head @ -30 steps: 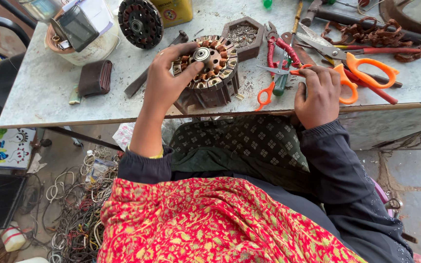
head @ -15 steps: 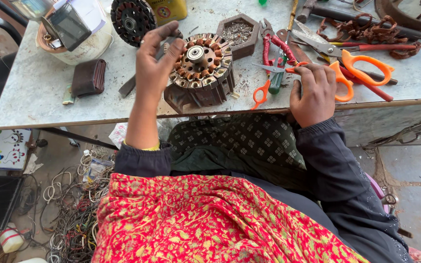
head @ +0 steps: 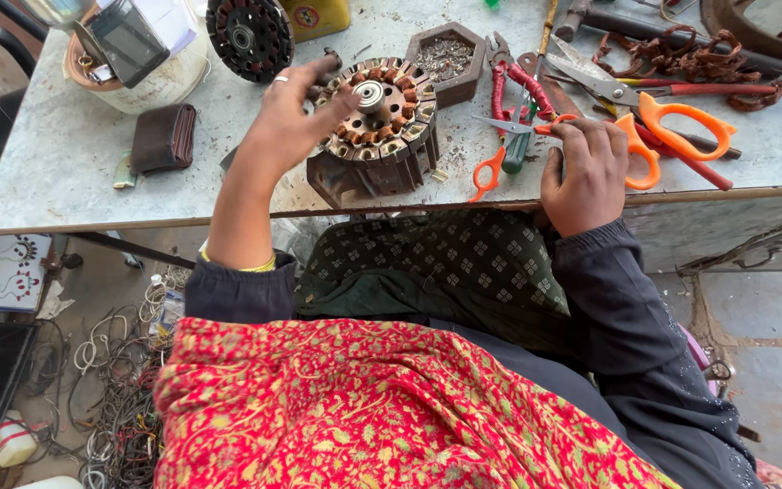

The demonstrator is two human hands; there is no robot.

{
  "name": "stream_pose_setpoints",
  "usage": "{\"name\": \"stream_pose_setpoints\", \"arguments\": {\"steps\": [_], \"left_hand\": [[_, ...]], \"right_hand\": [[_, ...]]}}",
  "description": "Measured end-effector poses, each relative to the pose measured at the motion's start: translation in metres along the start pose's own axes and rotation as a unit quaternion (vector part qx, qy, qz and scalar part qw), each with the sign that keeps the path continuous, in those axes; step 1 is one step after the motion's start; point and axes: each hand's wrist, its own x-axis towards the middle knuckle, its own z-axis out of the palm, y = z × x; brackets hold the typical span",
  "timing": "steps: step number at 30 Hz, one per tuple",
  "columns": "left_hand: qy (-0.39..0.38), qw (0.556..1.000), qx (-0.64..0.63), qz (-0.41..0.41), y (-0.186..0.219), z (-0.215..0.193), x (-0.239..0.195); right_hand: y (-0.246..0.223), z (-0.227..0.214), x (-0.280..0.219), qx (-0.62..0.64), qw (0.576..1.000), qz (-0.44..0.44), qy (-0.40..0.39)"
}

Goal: The person uses pliers and scissors to adjust and trim copper windings on a motor stator. They rotate the stator to access different slots and continue manipulating the windings throughout the clip.

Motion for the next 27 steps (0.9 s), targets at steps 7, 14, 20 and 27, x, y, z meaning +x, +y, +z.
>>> {"name": "stream_pose_setpoints", "arguments": {"steps": [7, 14, 20, 27], "left_hand": [[-0.116, 0.957, 0.256, 0.067, 0.056, 0.007, 0.004], [-0.108, 0.968, 0.21, 0.079, 0.062, 0.006, 0.007], [-0.019, 0.971, 0.199, 0.128, 0.058, 0.013, -0.008], [0.108, 0.96, -0.036, 0.254, 0.043, -0.004, -0.038]], "right_hand": [[0.002, 0.002, -0.001, -0.003, 1.0, 0.002, 0.004], [-0.001, 0.001, 0.0, -0.002, 1.0, 0.0, 0.022], [-0.003, -0.002, 0.003, 0.011, 0.999, 0.001, 0.032], [0.001, 0.002, 0.003, 0.004, 0.999, -0.002, 0.044]]}}
